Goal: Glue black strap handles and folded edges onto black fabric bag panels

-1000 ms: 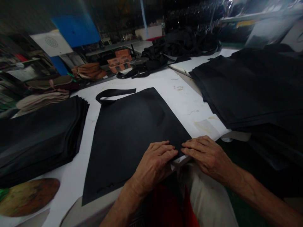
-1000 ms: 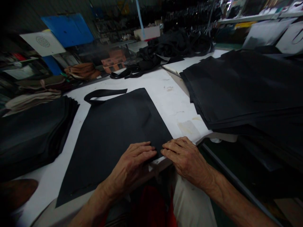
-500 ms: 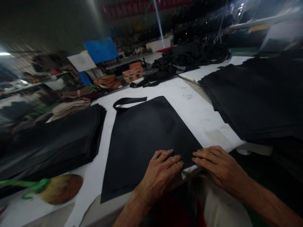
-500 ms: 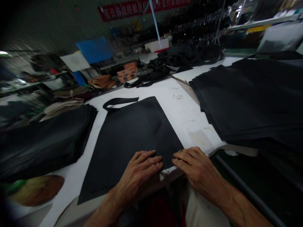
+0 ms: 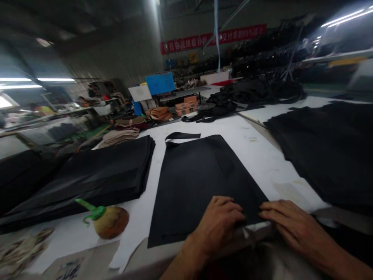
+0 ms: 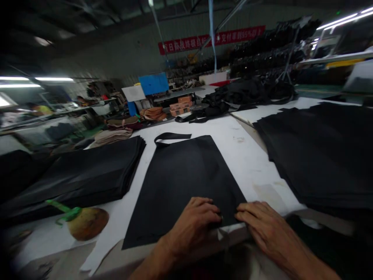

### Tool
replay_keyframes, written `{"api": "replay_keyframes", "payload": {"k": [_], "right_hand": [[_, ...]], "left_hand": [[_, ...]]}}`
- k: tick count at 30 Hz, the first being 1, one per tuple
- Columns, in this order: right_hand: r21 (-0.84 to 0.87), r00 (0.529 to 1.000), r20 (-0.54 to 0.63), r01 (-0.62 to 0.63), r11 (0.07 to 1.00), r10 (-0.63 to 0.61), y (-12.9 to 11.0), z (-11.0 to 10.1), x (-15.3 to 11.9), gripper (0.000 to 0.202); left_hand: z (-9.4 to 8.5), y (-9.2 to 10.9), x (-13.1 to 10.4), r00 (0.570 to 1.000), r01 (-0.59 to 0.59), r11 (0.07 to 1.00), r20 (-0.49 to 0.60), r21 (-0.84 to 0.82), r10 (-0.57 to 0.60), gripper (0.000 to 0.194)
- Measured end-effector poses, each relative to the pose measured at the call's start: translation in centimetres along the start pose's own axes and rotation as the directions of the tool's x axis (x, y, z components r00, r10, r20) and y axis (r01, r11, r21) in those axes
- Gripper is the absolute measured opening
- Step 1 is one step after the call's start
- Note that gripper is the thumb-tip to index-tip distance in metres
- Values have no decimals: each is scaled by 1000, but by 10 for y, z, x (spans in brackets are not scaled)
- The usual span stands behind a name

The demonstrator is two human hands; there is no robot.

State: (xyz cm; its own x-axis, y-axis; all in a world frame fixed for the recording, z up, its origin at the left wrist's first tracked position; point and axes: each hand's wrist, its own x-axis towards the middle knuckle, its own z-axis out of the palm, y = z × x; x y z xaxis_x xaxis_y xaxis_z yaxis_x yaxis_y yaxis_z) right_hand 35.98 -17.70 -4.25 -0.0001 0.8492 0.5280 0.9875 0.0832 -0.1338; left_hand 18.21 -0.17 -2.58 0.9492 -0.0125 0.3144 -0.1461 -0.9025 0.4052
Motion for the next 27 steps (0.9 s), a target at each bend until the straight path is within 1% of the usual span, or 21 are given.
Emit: {"api": "replay_keyframes", "payload": {"k": [1, 3, 4, 5, 7, 10, 13, 16, 19, 24, 27], "right_hand": [[18, 999, 29, -37, 999, 37, -2, -1, 0, 35], [63, 996, 51, -76, 995, 72, -6, -2, 1, 36], [74, 994, 54, -94, 993, 90, -7, -3, 2, 36], [85, 993, 53, -107, 991, 102, -8, -3, 3, 36], [100, 992, 44, -125, 987, 121, -8, -3, 3, 35], [127, 992, 32, -126, 984, 122, -8, -3, 2, 34], [153, 993, 27, -114, 982, 112, -7, -2, 0, 33], [166, 994, 29, -113, 980, 109, -7, -2, 0, 32], [164, 993, 33, -116, 980, 113, -7, -3, 0, 33], [159, 989, 52, -144, 977, 137, -10, -3, 1, 34], [152, 988, 53, -149, 977, 142, -12, -3, 1, 35]], "left_hand": [[0, -2, 0, 998, 9, 997, -61, -75, -14, 18], [0, -6, 1, 980, 37, 980, -182, -197, -73, 27], [0, -8, 2, 972, 46, 972, -215, -230, -97, 30], [0, -9, 3, 968, 54, 970, -226, -238, -109, 31], [0, -10, 5, 975, 56, 979, -201, -197, -96, 34], [1, -6, 8, 990, 69, 995, -117, -78, -77, 37], [1, -2, 9, 995, 101, 995, -23, 19, -101, 37], [2, -2, 9, 993, 112, 992, 24, 60, -113, 40], [3, -3, 9, 992, 123, 990, 30, 71, -125, 43], [4, -4, 8, 988, 151, 988, -27, 11, -151, 48], [4, -5, 8, 988, 150, 989, -33, -12, -150, 51]]}}
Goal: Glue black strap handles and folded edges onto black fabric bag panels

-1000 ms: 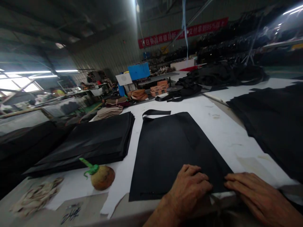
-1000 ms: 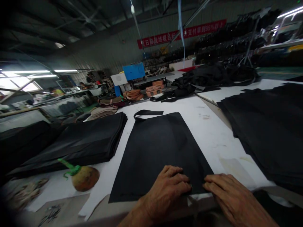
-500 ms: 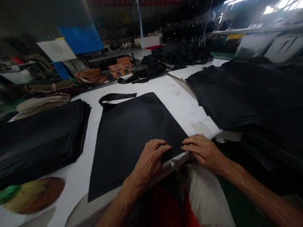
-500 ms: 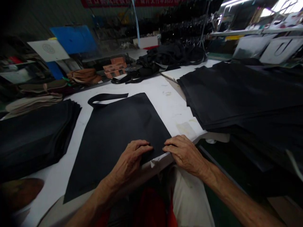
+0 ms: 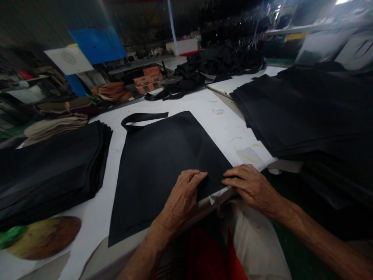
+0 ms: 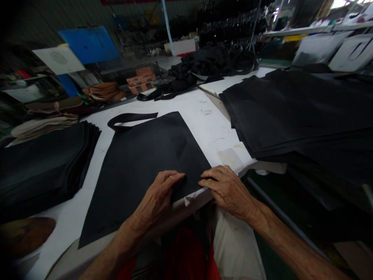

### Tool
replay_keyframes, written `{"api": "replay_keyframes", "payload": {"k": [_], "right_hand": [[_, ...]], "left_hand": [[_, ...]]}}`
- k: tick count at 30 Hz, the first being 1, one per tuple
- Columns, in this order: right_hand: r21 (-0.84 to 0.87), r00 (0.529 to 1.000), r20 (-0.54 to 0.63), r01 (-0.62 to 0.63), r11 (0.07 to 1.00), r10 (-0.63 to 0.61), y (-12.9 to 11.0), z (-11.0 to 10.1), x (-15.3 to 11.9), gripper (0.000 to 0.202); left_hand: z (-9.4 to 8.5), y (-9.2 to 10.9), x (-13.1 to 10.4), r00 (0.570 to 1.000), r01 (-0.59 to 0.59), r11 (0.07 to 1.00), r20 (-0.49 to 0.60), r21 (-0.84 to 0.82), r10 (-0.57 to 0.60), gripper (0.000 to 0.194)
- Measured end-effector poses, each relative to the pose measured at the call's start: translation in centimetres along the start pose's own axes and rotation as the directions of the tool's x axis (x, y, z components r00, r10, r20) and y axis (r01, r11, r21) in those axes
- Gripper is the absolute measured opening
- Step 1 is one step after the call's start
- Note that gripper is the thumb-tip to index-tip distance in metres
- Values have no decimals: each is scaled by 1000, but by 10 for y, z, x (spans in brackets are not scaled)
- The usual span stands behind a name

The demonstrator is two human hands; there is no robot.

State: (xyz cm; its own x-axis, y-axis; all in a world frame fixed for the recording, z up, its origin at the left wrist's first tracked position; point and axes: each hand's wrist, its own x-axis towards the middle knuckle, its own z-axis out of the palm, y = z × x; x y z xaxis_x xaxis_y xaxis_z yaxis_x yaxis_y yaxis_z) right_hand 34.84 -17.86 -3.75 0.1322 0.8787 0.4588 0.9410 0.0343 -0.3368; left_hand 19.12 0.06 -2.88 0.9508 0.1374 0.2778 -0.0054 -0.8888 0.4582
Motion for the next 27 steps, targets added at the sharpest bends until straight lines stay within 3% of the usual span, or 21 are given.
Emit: {"api": "replay_keyframes", "payload": {"k": [4, 11, 18, 27], "right_hand": [[-15, 1000, 5, -16, 1000, 16, -2, 1, 0, 35], [-47, 999, 31, -24, 999, 25, -3, 1, 1, 35], [-31, 999, 39, -28, 999, 29, 2, -2, 2, 37], [-47, 992, -96, -93, 995, 88, 17, -10, -9, 34]], "left_hand": [[-1, 1, -1, 1000, 0, 999, 22, 32, 0, 49], [-4, 6, -3, 989, -106, 990, 109, 94, 95, 34], [-4, 6, -2, 988, -110, 987, 122, 116, 96, 31], [-3, 4, -2, 989, -104, 986, 117, 134, 88, 32]]}}
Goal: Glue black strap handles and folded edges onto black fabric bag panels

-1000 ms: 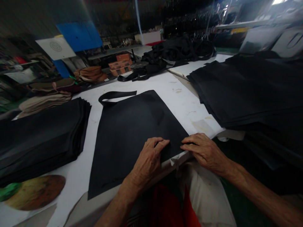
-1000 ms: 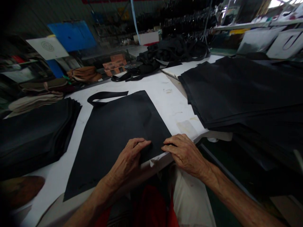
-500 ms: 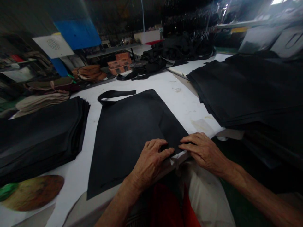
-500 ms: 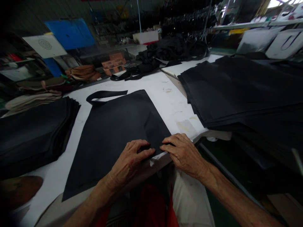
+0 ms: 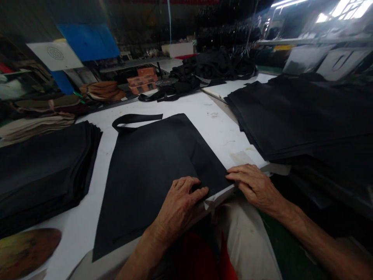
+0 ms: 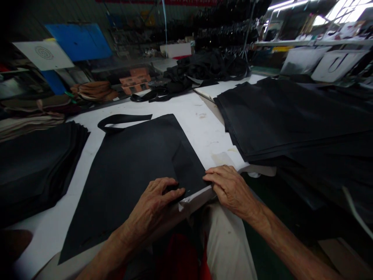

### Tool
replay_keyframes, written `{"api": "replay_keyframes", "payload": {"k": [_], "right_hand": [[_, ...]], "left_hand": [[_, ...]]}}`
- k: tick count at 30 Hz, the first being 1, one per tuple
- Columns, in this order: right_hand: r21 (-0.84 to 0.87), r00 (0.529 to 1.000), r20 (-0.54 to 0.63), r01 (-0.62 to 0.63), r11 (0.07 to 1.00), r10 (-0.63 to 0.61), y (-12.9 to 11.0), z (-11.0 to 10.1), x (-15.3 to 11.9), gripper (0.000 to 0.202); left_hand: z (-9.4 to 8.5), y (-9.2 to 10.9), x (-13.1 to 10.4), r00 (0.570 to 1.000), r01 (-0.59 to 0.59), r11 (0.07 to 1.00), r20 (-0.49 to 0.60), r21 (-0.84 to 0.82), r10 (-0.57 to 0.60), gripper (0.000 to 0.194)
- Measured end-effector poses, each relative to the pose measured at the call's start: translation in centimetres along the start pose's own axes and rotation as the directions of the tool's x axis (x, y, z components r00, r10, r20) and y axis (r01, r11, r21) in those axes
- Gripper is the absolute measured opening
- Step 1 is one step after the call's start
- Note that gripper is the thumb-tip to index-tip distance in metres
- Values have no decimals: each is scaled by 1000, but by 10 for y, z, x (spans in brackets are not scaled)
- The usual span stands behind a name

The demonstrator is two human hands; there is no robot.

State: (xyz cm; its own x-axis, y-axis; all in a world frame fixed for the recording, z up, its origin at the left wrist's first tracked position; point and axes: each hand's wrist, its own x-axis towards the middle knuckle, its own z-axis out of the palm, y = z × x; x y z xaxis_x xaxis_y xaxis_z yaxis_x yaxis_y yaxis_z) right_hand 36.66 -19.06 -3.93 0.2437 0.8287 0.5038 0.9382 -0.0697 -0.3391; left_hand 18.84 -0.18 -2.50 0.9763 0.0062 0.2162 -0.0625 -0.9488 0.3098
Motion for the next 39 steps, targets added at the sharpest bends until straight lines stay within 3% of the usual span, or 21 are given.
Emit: {"api": "replay_keyframes", "payload": {"k": [11, 18, 27, 35, 39], "right_hand": [[-17, 999, 3, 43, 999, -43, -11, 7, 28, 31], [21, 974, 190, 122, 992, -124, -16, 25, 50, 30], [35, 972, 220, 77, 996, -82, -15, 25, 49, 27], [21, 972, 222, 76, 997, -79, -17, 26, 51, 25], [-3, 971, 213, 109, 994, -106, -15, 26, 45, 26]], "left_hand": [[-6, 4, -1, 1000, 21, 1000, 10, -21, -21, 29], [-8, 4, 0, 998, 2, 999, 60, -34, 0, 31], [-11, 3, -3, 997, 13, 999, 79, -40, -10, 29], [-20, 5, -41, 997, 16, 1000, 73, 3, -16, 23], [-35, -3, -80, 988, -3, 995, -156, 97, 18, 19]]}}
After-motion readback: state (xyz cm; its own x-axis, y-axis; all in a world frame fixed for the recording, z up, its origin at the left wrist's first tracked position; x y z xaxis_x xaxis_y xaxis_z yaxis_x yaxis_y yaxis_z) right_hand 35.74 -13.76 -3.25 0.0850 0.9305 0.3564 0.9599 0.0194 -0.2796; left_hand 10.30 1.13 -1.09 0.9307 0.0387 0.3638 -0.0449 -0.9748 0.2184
